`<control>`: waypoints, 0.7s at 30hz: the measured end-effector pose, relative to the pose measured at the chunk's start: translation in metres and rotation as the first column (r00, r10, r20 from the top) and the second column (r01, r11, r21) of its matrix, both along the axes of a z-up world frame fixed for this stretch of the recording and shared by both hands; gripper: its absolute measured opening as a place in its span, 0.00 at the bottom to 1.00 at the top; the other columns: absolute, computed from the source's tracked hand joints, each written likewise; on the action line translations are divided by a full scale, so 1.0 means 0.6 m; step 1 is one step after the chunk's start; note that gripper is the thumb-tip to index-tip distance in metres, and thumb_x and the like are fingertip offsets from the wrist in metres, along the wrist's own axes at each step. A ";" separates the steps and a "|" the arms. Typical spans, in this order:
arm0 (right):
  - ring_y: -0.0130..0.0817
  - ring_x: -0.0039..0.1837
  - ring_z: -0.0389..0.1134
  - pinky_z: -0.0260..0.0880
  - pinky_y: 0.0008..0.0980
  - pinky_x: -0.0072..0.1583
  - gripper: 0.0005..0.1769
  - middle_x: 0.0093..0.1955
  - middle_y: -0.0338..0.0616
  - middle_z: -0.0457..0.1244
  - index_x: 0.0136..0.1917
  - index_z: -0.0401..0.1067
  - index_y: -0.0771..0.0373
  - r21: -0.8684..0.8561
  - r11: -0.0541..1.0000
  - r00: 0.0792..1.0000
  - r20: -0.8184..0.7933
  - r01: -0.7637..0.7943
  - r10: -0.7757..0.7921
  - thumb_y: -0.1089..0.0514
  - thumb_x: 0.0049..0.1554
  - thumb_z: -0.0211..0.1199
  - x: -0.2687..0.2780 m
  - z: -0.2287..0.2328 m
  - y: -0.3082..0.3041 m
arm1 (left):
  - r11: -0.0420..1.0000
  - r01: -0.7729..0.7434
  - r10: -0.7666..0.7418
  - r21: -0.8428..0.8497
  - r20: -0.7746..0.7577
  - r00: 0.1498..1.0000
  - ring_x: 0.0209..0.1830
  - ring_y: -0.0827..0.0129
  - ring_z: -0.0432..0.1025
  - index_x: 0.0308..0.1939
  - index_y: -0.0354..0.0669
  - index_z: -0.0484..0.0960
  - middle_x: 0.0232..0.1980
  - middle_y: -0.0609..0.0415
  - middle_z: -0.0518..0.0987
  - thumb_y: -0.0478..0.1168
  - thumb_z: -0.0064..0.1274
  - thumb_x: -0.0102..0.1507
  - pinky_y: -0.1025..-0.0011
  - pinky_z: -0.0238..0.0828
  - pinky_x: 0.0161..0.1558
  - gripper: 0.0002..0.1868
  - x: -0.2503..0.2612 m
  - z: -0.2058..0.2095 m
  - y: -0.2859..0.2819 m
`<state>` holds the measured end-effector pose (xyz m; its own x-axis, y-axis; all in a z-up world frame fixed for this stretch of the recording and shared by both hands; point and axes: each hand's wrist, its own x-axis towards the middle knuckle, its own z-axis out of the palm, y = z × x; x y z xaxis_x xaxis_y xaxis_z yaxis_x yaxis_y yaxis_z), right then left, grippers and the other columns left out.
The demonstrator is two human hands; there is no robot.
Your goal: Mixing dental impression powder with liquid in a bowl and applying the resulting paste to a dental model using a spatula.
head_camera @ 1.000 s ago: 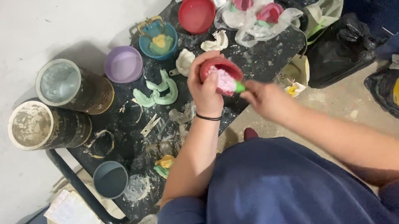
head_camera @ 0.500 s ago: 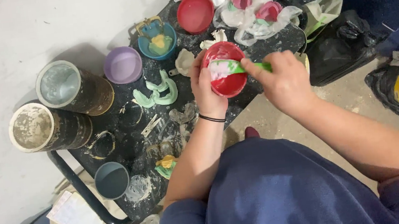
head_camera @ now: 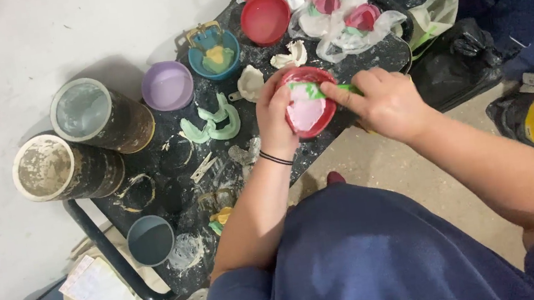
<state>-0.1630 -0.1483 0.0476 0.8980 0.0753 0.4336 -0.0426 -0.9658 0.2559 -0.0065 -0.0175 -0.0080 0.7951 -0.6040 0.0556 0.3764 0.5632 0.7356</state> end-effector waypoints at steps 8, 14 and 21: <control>0.44 0.39 0.75 0.74 0.36 0.38 0.17 0.37 0.44 0.71 0.60 0.82 0.54 0.428 0.900 0.993 -0.110 0.082 -0.038 0.54 0.57 0.69 0.021 0.076 0.091 | 0.967 -0.247 0.212 0.062 0.344 0.915 0.67 0.64 0.72 0.66 0.46 0.82 0.65 0.45 0.79 0.46 0.60 0.58 0.63 0.67 0.69 0.31 0.004 -0.001 0.027; 0.59 0.53 0.73 0.73 0.55 0.50 0.16 0.49 0.52 0.73 0.65 0.80 0.48 0.630 0.704 0.944 -0.198 0.328 -0.263 0.47 0.66 0.63 0.025 0.011 -0.008 | 0.983 -0.166 0.185 -0.081 0.475 0.861 0.64 0.64 0.73 0.55 0.39 0.84 0.58 0.47 0.81 0.56 0.62 0.59 0.67 0.64 0.70 0.28 0.015 0.022 0.030; 0.33 0.37 0.70 0.73 0.27 0.42 0.18 0.32 0.34 0.65 0.60 0.83 0.43 -0.004 0.998 0.997 -0.019 0.068 -0.068 0.59 0.60 0.63 0.010 0.092 0.015 | 0.978 -0.080 -0.009 0.191 0.424 0.906 0.64 0.63 0.72 0.68 0.49 0.80 0.63 0.48 0.80 0.49 0.60 0.62 0.62 0.65 0.69 0.30 0.000 0.011 0.059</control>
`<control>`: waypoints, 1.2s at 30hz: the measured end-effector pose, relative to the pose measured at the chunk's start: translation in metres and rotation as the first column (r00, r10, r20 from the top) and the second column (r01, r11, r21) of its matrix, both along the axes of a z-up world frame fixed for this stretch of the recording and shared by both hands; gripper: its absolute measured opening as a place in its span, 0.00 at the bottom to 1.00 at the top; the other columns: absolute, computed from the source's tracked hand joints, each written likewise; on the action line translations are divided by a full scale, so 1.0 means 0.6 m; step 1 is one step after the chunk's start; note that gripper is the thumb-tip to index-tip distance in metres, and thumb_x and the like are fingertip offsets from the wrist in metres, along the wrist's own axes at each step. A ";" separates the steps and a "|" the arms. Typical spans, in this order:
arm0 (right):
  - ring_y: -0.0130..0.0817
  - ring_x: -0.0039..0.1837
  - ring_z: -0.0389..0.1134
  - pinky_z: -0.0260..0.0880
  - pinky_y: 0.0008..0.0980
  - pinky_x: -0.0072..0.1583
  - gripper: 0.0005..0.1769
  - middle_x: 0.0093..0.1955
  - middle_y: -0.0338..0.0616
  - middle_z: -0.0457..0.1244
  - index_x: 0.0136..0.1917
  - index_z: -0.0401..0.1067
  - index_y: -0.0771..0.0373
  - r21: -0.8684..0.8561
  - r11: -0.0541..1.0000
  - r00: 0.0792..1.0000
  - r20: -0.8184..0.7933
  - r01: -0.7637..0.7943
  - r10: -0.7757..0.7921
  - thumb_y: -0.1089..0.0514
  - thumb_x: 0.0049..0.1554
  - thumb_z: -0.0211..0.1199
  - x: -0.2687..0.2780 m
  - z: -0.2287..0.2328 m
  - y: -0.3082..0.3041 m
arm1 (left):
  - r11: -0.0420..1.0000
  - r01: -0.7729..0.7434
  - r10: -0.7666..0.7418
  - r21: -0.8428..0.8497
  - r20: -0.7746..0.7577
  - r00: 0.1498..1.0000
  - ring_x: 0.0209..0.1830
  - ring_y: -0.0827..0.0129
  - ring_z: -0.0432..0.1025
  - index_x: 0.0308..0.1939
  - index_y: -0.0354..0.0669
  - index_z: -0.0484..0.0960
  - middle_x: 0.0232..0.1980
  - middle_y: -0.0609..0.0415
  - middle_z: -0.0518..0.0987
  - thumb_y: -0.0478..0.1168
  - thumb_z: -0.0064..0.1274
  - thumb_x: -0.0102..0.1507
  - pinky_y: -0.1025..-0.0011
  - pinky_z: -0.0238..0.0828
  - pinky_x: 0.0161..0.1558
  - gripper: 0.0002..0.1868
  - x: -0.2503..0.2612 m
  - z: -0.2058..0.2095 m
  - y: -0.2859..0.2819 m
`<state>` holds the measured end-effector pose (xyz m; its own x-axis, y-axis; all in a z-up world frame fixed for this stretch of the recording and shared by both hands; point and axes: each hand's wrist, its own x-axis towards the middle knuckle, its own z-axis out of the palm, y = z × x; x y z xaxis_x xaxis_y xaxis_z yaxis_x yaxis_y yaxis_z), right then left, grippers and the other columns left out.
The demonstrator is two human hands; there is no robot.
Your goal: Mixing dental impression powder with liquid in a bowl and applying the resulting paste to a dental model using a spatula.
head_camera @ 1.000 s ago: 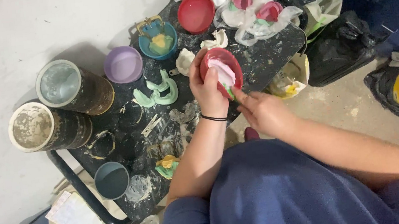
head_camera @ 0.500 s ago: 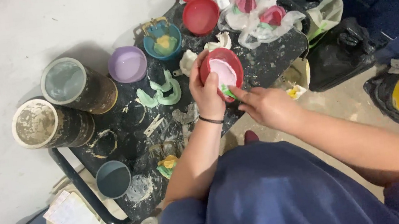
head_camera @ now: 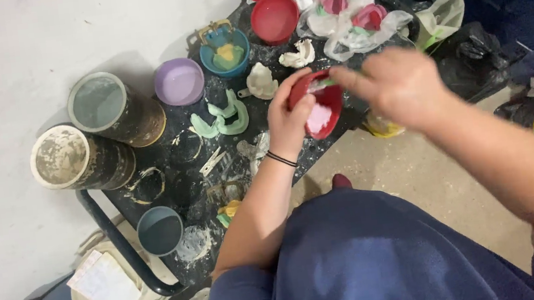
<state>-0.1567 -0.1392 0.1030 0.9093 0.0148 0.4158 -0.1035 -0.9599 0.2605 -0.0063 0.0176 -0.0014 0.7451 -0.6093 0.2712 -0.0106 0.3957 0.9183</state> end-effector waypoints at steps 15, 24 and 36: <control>0.33 0.41 0.65 0.70 0.30 0.47 0.09 0.37 0.36 0.64 0.55 0.84 0.44 -0.242 0.953 0.970 0.113 -0.184 0.216 0.56 0.62 0.67 0.003 0.050 0.053 | 0.926 0.366 -0.374 -0.089 -0.343 0.862 0.61 0.68 0.68 0.62 0.51 0.69 0.59 0.54 0.70 0.52 0.63 0.66 0.61 0.66 0.63 0.26 0.001 -0.034 0.055; 0.45 0.35 0.73 0.72 0.45 0.36 0.13 0.33 0.51 0.68 0.60 0.75 0.60 0.399 0.896 0.979 -0.137 0.195 -0.152 0.55 0.65 0.62 -0.008 -0.084 0.181 | 0.963 -0.042 -0.012 -0.267 -0.199 0.980 0.64 0.62 0.70 0.55 0.53 0.67 0.61 0.47 0.75 0.41 0.67 0.60 0.60 0.65 0.63 0.26 -0.004 -0.012 0.074; 0.21 0.23 0.57 0.54 0.18 0.24 0.10 0.24 0.43 0.60 0.52 0.77 0.66 0.901 -0.393 0.973 -0.224 0.183 -0.061 0.57 0.63 0.62 -0.034 -0.101 0.088 | 0.919 -0.161 0.134 -0.361 -0.099 0.986 0.64 0.63 0.72 0.63 0.43 0.72 0.62 0.44 0.77 0.67 0.73 0.52 0.60 0.63 0.71 0.47 -0.010 -0.076 -0.009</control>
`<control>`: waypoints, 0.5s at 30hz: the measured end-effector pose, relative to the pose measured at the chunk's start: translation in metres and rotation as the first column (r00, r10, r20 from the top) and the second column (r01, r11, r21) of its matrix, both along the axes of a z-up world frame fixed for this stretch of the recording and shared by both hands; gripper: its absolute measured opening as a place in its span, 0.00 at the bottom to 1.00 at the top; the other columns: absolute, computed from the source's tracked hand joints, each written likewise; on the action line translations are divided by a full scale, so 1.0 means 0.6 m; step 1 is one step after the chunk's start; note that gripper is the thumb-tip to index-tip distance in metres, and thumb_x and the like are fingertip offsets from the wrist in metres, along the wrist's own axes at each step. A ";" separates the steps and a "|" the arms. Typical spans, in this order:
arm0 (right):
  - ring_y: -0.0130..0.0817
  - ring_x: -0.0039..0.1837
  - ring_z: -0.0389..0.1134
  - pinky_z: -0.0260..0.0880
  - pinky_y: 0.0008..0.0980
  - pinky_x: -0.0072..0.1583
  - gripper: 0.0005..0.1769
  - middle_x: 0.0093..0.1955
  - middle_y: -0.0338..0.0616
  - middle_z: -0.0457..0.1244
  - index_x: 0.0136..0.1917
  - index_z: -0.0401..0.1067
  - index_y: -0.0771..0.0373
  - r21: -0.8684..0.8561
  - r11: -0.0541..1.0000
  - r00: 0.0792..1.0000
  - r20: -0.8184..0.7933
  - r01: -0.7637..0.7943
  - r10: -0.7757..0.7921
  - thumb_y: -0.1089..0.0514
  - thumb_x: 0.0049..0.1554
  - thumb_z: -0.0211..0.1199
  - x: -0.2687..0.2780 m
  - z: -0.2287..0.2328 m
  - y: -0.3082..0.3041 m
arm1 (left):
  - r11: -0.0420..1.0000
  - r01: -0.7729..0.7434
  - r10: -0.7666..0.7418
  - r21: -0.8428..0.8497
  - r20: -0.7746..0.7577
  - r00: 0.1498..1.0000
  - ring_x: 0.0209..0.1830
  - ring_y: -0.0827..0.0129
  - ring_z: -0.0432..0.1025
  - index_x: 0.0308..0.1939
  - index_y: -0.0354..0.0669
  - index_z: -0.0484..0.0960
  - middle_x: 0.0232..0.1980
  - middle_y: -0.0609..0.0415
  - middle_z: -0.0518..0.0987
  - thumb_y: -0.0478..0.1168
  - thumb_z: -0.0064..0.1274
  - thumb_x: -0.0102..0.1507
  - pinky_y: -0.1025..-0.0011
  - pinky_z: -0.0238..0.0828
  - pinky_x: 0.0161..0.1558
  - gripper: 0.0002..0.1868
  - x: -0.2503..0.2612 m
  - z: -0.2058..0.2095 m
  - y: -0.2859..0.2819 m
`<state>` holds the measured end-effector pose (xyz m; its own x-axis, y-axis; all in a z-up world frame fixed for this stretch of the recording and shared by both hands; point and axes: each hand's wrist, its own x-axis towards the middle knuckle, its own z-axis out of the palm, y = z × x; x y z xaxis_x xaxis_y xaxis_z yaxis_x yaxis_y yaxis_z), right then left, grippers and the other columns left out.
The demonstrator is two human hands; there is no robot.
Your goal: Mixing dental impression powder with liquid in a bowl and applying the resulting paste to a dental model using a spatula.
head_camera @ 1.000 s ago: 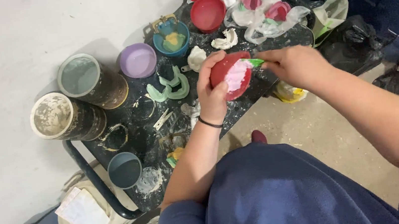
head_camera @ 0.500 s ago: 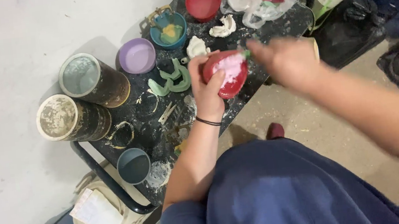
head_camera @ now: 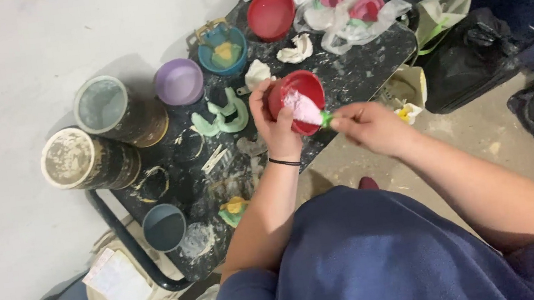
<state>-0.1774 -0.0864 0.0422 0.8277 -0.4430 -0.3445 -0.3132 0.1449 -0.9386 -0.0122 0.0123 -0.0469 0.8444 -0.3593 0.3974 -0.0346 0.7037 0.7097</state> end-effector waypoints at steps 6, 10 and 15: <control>0.44 0.52 0.69 0.69 0.36 0.50 0.18 0.52 0.46 0.67 0.63 0.83 0.47 -0.978 -0.045 0.965 0.193 0.204 0.180 0.62 0.62 0.65 -0.032 -0.053 -0.126 | 0.965 0.263 -0.213 0.018 -0.535 0.818 0.57 0.67 0.76 0.61 0.54 0.79 0.58 0.55 0.80 0.53 0.57 0.69 0.66 0.76 0.58 0.20 -0.067 0.068 -0.051; 0.50 0.52 0.65 0.66 0.42 0.51 0.24 0.54 0.50 0.64 0.69 0.79 0.48 -0.945 -0.035 0.908 0.300 0.324 0.293 0.67 0.64 0.59 -0.068 -0.110 -0.181 | 0.967 0.255 -0.184 -0.005 -0.707 0.682 0.49 0.60 0.80 0.54 0.55 0.83 0.51 0.52 0.84 0.55 0.61 0.65 0.62 0.81 0.51 0.18 -0.067 0.056 -0.073; 0.49 0.55 0.68 0.67 0.43 0.56 0.27 0.56 0.50 0.67 0.68 0.80 0.46 -0.971 0.021 0.945 0.238 0.240 0.226 0.68 0.60 0.61 -0.152 -0.173 -0.258 | 0.971 0.236 -0.179 -0.033 -0.756 0.629 0.47 0.58 0.81 0.49 0.56 0.83 0.48 0.51 0.85 0.55 0.62 0.64 0.57 0.82 0.51 0.15 -0.085 0.112 -0.083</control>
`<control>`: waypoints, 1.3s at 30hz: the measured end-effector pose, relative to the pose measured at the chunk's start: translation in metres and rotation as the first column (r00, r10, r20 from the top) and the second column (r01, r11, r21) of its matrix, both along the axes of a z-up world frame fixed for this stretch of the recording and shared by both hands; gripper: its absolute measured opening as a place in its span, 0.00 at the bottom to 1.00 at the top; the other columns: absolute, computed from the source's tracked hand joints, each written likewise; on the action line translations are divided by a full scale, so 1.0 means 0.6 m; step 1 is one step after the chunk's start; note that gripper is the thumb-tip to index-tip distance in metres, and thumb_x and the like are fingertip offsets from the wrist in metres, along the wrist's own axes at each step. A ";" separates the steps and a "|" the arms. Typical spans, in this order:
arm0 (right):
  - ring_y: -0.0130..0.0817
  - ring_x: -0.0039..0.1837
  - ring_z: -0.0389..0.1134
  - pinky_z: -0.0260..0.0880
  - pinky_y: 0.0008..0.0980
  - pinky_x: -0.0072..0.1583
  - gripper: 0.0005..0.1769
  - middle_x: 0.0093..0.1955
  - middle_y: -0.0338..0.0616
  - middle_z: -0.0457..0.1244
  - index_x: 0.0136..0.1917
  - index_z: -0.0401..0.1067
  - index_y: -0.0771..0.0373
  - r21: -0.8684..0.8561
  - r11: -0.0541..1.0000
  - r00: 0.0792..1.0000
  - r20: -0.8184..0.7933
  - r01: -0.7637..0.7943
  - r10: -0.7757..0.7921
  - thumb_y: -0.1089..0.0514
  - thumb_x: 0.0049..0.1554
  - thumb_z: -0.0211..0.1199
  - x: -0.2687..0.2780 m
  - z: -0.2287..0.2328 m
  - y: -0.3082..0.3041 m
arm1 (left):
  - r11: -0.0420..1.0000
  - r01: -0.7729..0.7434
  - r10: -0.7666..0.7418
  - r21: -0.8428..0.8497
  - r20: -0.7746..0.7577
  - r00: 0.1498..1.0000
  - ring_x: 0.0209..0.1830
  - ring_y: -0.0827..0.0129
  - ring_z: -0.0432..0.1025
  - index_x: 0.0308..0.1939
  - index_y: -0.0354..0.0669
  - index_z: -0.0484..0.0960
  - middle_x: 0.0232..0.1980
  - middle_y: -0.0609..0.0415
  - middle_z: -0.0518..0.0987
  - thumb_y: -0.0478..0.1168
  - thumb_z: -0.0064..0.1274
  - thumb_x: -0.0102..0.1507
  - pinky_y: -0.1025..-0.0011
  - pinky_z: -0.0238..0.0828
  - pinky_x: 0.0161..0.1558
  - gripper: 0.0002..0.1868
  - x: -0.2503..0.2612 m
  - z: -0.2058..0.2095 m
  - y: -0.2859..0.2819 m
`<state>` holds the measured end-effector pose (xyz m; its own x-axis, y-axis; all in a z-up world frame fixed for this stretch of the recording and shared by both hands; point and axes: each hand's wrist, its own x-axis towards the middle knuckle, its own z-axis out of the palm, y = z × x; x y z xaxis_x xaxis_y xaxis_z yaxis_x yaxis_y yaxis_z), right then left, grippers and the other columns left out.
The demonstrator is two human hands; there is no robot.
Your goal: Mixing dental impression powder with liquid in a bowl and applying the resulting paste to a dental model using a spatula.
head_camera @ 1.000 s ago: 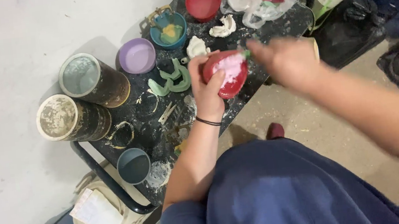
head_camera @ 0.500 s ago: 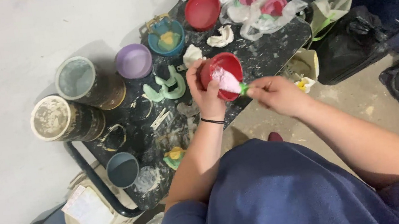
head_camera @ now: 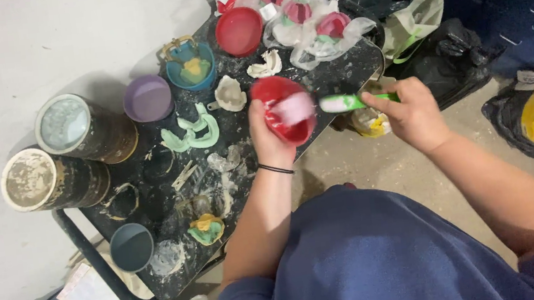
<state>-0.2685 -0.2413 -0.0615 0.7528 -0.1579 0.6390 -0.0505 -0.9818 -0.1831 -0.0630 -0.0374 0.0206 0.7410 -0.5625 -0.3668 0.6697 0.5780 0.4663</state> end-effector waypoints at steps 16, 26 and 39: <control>0.19 0.28 0.55 0.52 0.20 0.33 0.08 0.24 0.37 0.56 0.41 0.79 0.65 0.978 0.126 0.981 -0.177 0.166 0.079 0.60 0.61 0.69 0.023 0.063 0.027 | 0.996 -0.024 -0.003 0.086 0.298 0.955 0.54 0.56 0.78 0.59 0.49 0.78 0.54 0.45 0.82 0.48 0.62 0.66 0.55 0.78 0.57 0.20 0.036 -0.070 -0.008; 0.33 0.42 0.68 0.70 0.32 0.47 0.14 0.42 0.36 0.68 0.62 0.83 0.45 -0.501 0.858 0.992 -0.108 -0.115 0.070 0.57 0.64 0.69 0.140 0.230 0.005 | 0.893 0.104 -0.380 0.438 0.612 0.693 0.62 0.52 0.74 0.63 0.46 0.82 0.61 0.43 0.79 0.55 0.64 0.63 0.56 0.69 0.65 0.28 0.002 -0.060 -0.025; 0.26 0.39 0.67 0.72 0.25 0.45 0.14 0.35 0.35 0.67 0.58 0.83 0.43 -0.587 0.782 0.965 -0.251 -0.212 0.074 0.57 0.59 0.68 0.153 0.334 0.048 | 0.898 0.436 -0.398 0.060 0.533 0.747 0.66 0.62 0.65 0.69 0.51 0.67 0.65 0.51 0.68 0.55 0.66 0.62 0.55 0.67 0.67 0.37 0.011 -0.095 -0.016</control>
<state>-0.1766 -0.2126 0.1388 0.8580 0.3278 0.3955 0.1316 -0.8845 0.4475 -0.0562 -0.0472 -0.0362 0.4922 -0.8690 0.0512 0.5177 0.3395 0.7853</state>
